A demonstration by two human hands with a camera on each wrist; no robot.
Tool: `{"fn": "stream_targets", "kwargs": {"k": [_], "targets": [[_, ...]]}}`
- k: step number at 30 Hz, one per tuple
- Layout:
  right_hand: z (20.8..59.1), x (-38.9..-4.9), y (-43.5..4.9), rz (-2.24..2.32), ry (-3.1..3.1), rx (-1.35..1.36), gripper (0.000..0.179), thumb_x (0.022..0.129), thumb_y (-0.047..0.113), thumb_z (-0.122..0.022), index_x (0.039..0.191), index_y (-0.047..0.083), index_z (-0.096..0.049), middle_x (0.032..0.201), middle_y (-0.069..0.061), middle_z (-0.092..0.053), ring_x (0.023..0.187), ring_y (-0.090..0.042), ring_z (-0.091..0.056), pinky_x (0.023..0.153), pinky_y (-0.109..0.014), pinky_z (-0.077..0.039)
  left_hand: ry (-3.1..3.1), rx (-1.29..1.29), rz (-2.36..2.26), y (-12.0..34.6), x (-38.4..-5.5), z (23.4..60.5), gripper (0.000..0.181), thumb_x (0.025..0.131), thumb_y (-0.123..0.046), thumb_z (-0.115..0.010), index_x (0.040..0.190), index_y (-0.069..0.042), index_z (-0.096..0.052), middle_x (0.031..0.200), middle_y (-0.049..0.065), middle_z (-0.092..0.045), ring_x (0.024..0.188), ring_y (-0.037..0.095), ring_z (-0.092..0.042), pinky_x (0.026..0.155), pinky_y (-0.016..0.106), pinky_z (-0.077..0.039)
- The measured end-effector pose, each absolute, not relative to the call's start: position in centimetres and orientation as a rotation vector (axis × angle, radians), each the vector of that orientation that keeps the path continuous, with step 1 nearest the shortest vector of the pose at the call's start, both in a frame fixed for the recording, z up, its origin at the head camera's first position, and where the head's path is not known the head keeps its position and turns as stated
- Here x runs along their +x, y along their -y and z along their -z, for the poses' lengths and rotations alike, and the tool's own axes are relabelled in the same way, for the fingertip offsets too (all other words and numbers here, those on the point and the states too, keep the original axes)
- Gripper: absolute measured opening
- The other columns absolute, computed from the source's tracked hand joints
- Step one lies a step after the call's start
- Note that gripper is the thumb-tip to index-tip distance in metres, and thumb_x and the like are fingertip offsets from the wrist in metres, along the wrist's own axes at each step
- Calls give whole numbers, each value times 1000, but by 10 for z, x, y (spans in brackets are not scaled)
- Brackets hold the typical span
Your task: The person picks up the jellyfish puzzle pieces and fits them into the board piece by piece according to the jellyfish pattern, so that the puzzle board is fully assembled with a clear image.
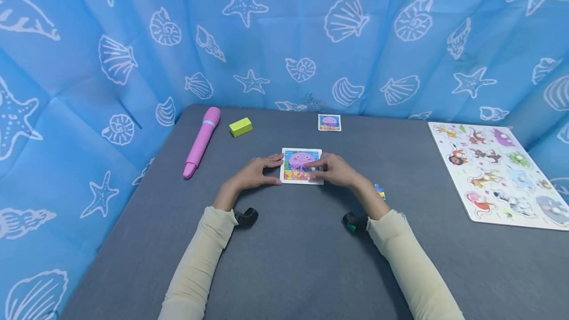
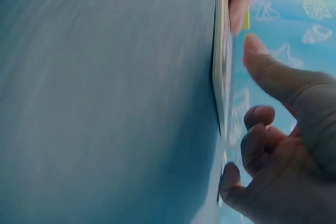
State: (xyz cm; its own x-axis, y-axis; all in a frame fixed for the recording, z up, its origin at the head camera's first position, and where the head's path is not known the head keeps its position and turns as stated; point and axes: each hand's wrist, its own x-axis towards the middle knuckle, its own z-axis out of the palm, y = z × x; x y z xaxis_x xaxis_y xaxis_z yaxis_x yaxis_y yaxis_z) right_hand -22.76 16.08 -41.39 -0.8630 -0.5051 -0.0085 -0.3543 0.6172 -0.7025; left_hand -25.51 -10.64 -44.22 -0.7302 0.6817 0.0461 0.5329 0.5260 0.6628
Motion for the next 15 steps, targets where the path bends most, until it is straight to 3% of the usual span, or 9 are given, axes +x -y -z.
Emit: {"fn": "stream_targets", "kwargs": {"k": [5,15], "targets": [[410,-213,-195,1065,-2682,-549,38,81,17,-70,117,8,-64,69,-3,-38,63,-16,-30,56,-25,-28,-2525,1016,-1007,105,-254,441,65,79,-25,-73,134,-5,-46,147,6,-36,138,22,-27,112,43,-24],[403,-179,-274,990,-2730,-367,44,81,25,-70,120,5,-62,73,-3,-40,65,-13,-33,56,-24,-30,-2529,1008,-1004,105,-255,442,64,79,-26,-72,135,-6,-45,147,4,-35,138,22,-27,112,43,-25]]}}
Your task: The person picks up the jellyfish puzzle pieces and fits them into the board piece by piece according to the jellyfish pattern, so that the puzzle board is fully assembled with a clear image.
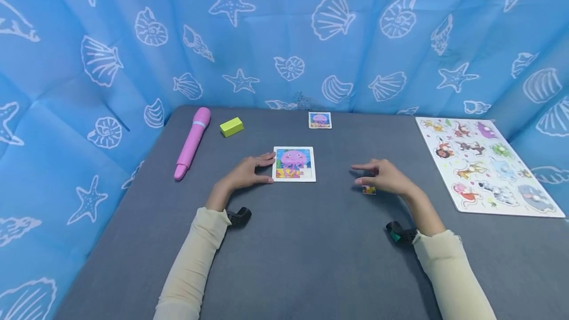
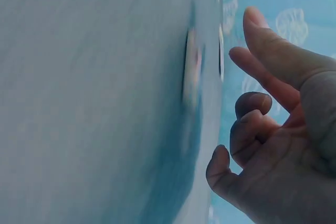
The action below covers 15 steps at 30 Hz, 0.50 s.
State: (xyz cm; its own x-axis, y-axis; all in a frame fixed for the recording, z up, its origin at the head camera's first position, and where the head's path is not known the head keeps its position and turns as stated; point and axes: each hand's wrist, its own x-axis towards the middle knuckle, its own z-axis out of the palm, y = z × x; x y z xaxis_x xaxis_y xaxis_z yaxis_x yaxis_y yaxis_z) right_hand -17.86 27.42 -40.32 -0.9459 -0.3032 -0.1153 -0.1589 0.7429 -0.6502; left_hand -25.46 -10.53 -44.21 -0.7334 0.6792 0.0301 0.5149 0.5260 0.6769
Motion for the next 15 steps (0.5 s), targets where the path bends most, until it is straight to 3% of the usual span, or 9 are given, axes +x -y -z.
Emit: {"fn": "stream_targets", "kwargs": {"k": [4,6,9,11,13,15], "targets": [[407,-167,-296,971,-2751,-326,46,78,22,-73,118,2,-62,76,-7,-44,67,-15,-32,55,-27,-29,-2532,1019,-1012,106,-255,443,65,79,-26,-72,134,-5,-45,146,6,-36,138,23,-28,111,44,-25],[410,-163,-302,973,-2754,-305,48,75,23,-75,117,3,-63,80,-9,-53,81,-23,-48,66,-32,-39,-2531,1019,-1025,106,-255,443,65,79,-24,-72,134,-4,-45,146,7,-36,138,24,-28,111,44,-26],[415,-160,-306,1003,-2755,-295,50,72,23,-78,116,4,-64,78,-10,-54,82,-28,-46,67,-36,-38,-2531,1016,-1033,107,-255,443,65,78,-24,-73,133,-4,-46,146,7,-37,137,25,-29,111,44,-27],[418,-158,-306,1008,-2774,-304,49,71,23,-79,114,4,-66,79,-8,-58,81,-21,-48,68,-31,-39,-2530,1013,-1026,107,-255,443,65,78,-25,-73,134,-4,-46,146,6,-37,137,24,-29,111,43,-27],[419,-158,-308,1020,-2793,-313,45,71,21,-79,112,4,-67,75,-6,-53,65,-12,-33,57,-25,-28,-2524,1013,-1019,105,-255,443,65,79,-26,-73,134,-5,-45,146,5,-36,138,23,-28,111,43,-27],[420,-157,-309,1032,-2811,-314,42,72,20,-78,109,4,-68,73,-6,-53,62,-7,-31,56,-22,-26,-2519,1016,-1018,104,-255,443,65,79,-26,-72,134,-6,-45,146,5,-36,138,23,-28,111,43,-27]]}}
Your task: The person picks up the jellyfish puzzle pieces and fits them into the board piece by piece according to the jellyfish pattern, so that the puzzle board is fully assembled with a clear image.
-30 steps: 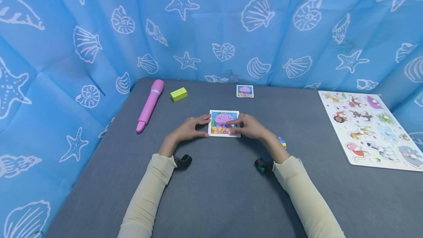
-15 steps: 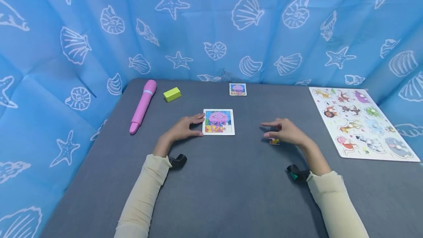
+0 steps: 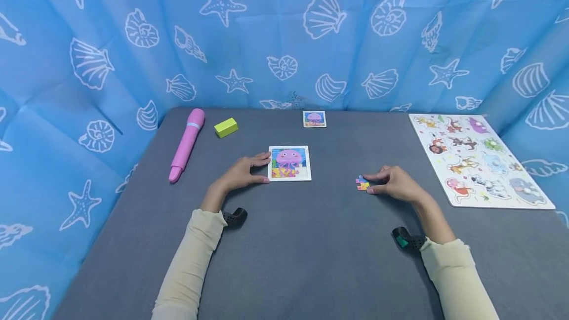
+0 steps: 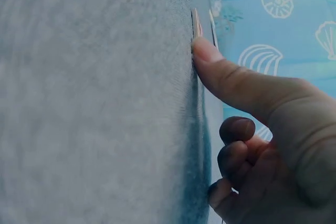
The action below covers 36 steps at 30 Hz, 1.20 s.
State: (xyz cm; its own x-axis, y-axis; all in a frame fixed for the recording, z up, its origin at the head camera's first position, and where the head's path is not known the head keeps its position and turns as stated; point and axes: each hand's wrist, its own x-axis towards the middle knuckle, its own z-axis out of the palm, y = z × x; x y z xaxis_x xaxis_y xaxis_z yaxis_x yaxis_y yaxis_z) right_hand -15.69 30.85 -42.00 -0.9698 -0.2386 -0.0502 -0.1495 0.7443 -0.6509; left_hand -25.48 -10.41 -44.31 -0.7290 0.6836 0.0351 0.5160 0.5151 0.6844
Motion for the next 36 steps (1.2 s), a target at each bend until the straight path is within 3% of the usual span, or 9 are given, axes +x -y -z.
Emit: {"fn": "stream_targets", "kwargs": {"k": [15,28,36], "targets": [[422,-172,-297,1038,-2828,-296,32,79,22,-73,106,5,-70,72,-2,-45,63,-10,-28,55,-24,-26,-2531,1010,-1004,107,-254,441,64,79,-27,-72,134,-7,-45,146,4,-36,138,23,-28,112,44,-24],[416,-210,-213,1206,-2756,-537,27,75,13,-75,99,1,-72,65,-3,-43,57,-9,-31,53,-22,-30,-2529,1046,-1007,104,-254,442,65,79,-27,-72,134,-5,-46,146,6,-36,138,25,-28,111,44,-25],[422,-224,-183,1185,-2739,-550,26,72,13,-78,95,4,-73,65,-1,-45,60,-13,-34,53,-22,-30,-2536,1029,-994,107,-255,442,65,79,-28,-72,134,-7,-46,147,5,-35,138,24,-28,113,48,-21]]}}
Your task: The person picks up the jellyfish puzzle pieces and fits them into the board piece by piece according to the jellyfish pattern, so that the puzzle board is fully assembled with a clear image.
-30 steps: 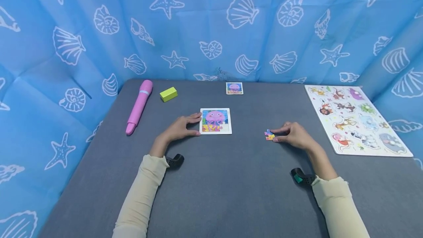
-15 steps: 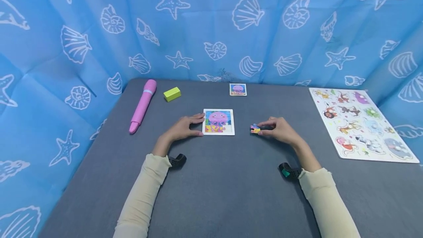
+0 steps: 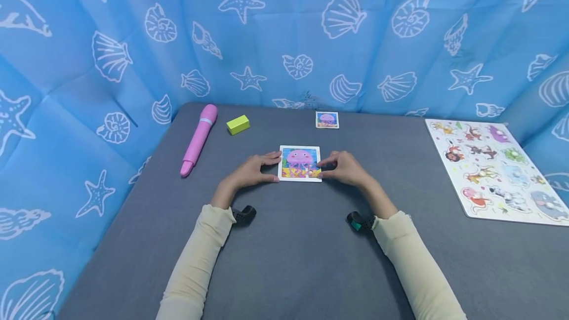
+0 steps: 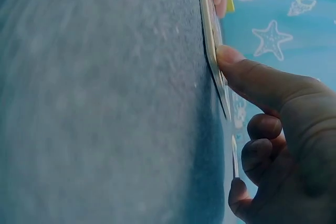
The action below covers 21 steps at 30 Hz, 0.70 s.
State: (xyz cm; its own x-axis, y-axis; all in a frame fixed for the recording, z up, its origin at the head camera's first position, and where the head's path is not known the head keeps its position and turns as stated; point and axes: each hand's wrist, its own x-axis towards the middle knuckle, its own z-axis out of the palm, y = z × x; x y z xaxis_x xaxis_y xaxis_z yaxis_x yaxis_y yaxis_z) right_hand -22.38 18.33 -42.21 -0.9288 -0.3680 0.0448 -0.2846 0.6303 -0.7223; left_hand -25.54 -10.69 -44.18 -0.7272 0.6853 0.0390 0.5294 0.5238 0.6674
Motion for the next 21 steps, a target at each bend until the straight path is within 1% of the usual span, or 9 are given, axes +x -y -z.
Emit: {"fn": "stream_targets", "kwargs": {"k": [6,10,17,21], "targets": [[422,-223,-178,1165,-2729,-538,27,70,15,-79,95,5,-74,65,-1,-46,61,-14,-35,54,-23,-30,-2527,1027,-995,106,-256,441,65,79,-28,-72,134,-7,-46,147,4,-35,138,22,-28,113,46,-22],[422,-223,-178,1171,-2737,-535,30,70,17,-79,97,6,-74,66,-1,-46,60,-13,-34,53,-24,-30,-2521,1038,-1005,107,-255,441,64,79,-27,-72,134,-7,-46,146,5,-36,138,23,-29,112,45,-24],[422,-223,-175,1141,-2741,-577,26,76,16,-75,101,9,-73,67,-1,-42,59,-14,-27,54,-25,-24,-2524,1033,-1003,106,-255,441,64,79,-26,-72,134,-6,-47,146,4,-36,138,22,-28,112,44,-23],[422,-224,-173,1048,-2747,-540,26,75,18,-75,101,12,-73,69,-2,-47,60,-13,-28,56,-26,-23,-2515,1030,-999,105,-254,441,64,79,-27,-72,134,-7,-46,147,4,-35,138,22,-27,113,44,-22]]}}
